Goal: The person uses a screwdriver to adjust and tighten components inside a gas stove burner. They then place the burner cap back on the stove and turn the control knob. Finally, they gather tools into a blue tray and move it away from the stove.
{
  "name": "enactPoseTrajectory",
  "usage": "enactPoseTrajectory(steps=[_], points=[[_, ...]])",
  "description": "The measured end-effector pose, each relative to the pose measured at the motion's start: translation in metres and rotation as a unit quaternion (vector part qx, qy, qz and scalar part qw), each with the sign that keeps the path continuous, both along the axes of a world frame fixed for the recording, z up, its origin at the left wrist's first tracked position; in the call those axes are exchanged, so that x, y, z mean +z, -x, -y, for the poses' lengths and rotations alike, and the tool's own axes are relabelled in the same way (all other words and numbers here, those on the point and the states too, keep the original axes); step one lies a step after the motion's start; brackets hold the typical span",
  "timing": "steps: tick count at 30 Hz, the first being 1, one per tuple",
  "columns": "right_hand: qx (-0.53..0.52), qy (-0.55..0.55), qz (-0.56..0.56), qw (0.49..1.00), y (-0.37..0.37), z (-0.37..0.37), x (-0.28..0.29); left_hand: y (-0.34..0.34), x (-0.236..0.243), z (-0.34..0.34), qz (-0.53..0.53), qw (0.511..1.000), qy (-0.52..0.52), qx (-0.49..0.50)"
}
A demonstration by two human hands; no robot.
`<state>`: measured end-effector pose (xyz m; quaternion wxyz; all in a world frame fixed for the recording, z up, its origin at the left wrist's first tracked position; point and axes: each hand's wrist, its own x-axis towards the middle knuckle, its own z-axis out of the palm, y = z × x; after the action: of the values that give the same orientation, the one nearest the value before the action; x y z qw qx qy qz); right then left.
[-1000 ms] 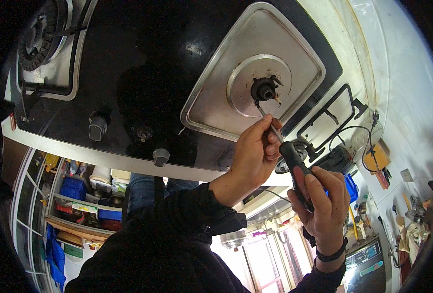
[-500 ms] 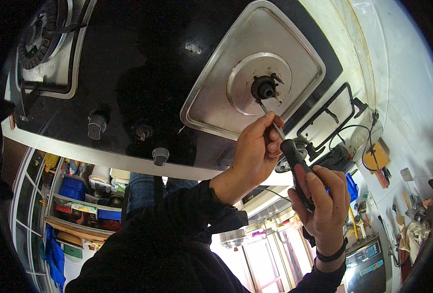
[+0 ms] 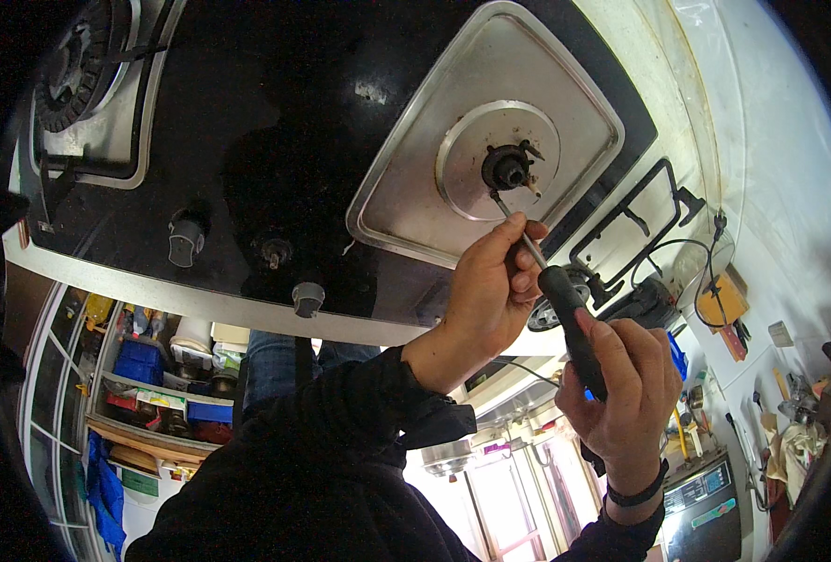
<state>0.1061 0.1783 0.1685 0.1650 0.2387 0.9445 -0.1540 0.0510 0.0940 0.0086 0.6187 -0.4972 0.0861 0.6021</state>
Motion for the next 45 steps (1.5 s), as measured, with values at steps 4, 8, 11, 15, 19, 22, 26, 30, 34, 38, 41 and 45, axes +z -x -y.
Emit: enactPoseTrajectory(steps=[4,8,11,15,19,22,26,30,34,38,41,45], points=[[0.011,-0.009,0.014,1.000,0.001,-0.003,0.002,0.002,0.001,-0.001,-0.002,1.000,-0.007,0.006],[-0.002,0.010,0.005,1.000,0.002,-0.003,0.000,0.004,0.003,-0.003,0.005,1.000,0.013,-0.009],[-0.012,-0.023,-0.017,1.000,0.003,-0.002,-0.001,0.004,0.004,-0.004,0.005,1.000,0.015,-0.008],[-0.015,0.016,0.002,1.000,0.007,-0.003,0.001,0.004,0.004,-0.002,0.011,1.000,0.006,-0.015],[-0.038,0.002,0.018,0.999,0.010,-0.002,0.002,0.003,0.003,-0.001,0.012,1.000,-0.003,-0.004],[-0.031,-0.019,-0.031,0.999,0.010,0.000,-0.002,0.001,0.003,-0.001,0.007,1.000,0.001,-0.004],[-0.033,0.002,-0.008,0.999,0.005,0.001,-0.005,0.001,0.002,0.000,0.006,1.000,0.002,0.000],[-0.030,-0.002,0.000,1.000,0.000,0.000,-0.002,0.000,0.001,0.000,-0.009,1.000,-0.005,0.004],[-0.030,-0.013,-0.004,0.999,-0.002,0.001,-0.001,-0.001,0.001,-0.001,-0.005,1.000,0.007,0.002],[-0.019,-0.041,-0.011,0.999,-0.002,0.003,-0.002,-0.001,0.000,0.000,-0.014,1.000,-0.003,0.004],[-0.023,-0.053,-0.010,0.998,-0.003,0.004,-0.003,0.000,0.000,0.000,-0.019,1.000,-0.003,-0.003],[-0.032,-0.028,-0.006,0.999,-0.004,0.003,-0.001,-0.002,0.000,-0.003,-0.009,1.000,0.017,-0.002]])
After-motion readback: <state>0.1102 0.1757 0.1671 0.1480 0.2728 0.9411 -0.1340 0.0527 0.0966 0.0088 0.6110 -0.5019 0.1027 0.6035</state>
